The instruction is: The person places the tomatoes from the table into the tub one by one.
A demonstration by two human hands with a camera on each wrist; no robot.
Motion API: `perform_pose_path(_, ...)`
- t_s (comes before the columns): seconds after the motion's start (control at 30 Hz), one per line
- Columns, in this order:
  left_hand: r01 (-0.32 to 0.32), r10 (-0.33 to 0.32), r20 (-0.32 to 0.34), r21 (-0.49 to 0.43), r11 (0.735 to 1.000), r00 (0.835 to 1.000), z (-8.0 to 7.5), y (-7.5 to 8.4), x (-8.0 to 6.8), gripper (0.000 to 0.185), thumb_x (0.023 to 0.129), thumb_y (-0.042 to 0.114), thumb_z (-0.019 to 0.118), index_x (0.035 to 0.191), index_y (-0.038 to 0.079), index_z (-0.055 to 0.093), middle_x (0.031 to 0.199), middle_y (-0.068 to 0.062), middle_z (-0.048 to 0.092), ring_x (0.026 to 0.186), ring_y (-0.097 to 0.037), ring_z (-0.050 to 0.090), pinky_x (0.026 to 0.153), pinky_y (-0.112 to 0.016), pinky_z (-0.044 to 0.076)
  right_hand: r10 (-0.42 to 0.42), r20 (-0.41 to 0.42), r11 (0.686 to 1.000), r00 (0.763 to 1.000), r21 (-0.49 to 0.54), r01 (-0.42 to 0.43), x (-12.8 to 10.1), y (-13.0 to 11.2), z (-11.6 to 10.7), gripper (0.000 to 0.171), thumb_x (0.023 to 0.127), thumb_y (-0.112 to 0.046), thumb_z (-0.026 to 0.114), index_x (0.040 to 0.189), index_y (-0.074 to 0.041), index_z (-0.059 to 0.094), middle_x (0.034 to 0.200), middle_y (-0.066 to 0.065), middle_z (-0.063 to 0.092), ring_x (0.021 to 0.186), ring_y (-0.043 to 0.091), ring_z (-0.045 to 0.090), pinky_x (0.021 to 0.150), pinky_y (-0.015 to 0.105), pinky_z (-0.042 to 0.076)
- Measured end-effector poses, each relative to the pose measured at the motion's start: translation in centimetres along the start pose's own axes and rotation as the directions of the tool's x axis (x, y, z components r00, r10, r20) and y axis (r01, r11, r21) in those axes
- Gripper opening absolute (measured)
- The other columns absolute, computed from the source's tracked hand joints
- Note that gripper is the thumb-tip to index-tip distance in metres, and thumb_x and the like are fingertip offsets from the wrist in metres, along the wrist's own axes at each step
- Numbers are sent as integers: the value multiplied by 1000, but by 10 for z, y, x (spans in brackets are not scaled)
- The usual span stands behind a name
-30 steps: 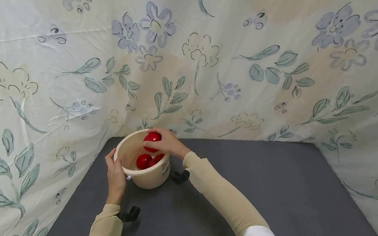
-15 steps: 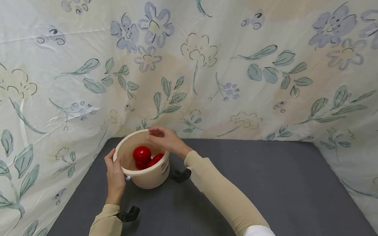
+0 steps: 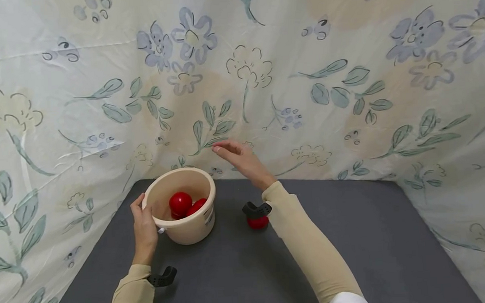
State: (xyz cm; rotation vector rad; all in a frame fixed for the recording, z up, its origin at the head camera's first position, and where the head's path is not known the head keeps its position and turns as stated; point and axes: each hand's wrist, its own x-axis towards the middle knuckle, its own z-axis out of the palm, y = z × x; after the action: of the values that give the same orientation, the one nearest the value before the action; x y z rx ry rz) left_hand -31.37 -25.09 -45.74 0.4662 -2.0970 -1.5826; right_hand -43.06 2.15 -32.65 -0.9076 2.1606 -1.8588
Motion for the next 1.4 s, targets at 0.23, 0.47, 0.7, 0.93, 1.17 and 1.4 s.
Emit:
perform_pose_path(0.23, 4, -4, 0, 4, 1000, 1000, -1, -2, -2, 53, 107, 40, 24, 157, 23, 25, 164, -13, 34, 145, -40, 42, 117, -65, 32, -29, -71, 1000, 997, -5, 28, -18, 1, -37, 43, 103, -35, 57, 138, -11, 59, 143, 12, 60, 133, 26, 55, 117, 48, 39)
perform_pose_path(0.47, 0, 0, -6, 5, 1000, 1000, -2, 0, -2, 54, 106, 39, 23, 157, 22, 25, 164, -15, 35, 143, -41, 44, 116, -64, 33, 27, -112, 1000, 993, 4, -26, -41, 15, -56, 47, 103, -40, 57, 139, -10, 57, 144, 10, 59, 134, 24, 54, 119, 46, 38)
perform_pose_path(0.7, -16, 16, -7, 2, 1000, 1000, -2, 1, -2, 52, 107, 35, 22, 157, 21, 24, 164, -15, 34, 144, -40, 43, 116, -64, 33, 27, -97, 999, 995, 48, -23, -62, 46, -62, 50, 105, -38, 52, 143, -6, 53, 148, 15, 55, 135, 19, 54, 118, 34, 40)
perform_pose_path(0.93, -21, 21, -7, 1, 1000, 1000, -2, 2, -2, 52, 107, 34, 23, 157, 19, 24, 164, -15, 34, 144, -40, 42, 116, -64, 33, 118, -62, 989, 991, 102, -111, -77, 83, -56, 53, 103, -41, 56, 144, -8, 52, 151, 14, 52, 140, 22, 50, 122, 42, 34)
perform_pose_path(1.17, -21, 21, -2, 2, 1000, 1000, 0, 2, -2, 52, 107, 35, 23, 157, 20, 23, 163, -15, 35, 144, -40, 43, 115, -65, 34, 168, -30, 981, 985, 100, -164, -89, 117, -46, 50, 103, -39, 56, 144, -10, 53, 149, 14, 53, 144, 33, 45, 112, 23, 43)
perform_pose_path(1.4, -21, 21, -4, 2, 1000, 1000, 1, 1, -2, 53, 107, 35, 23, 157, 20, 24, 163, -16, 35, 143, -41, 43, 116, -64, 34, 229, -20, 965, 973, 136, -224, -98, 144, -39, 55, 104, -38, 55, 148, -8, 46, 156, 20, 45, 146, 31, 43, 124, 52, 27)
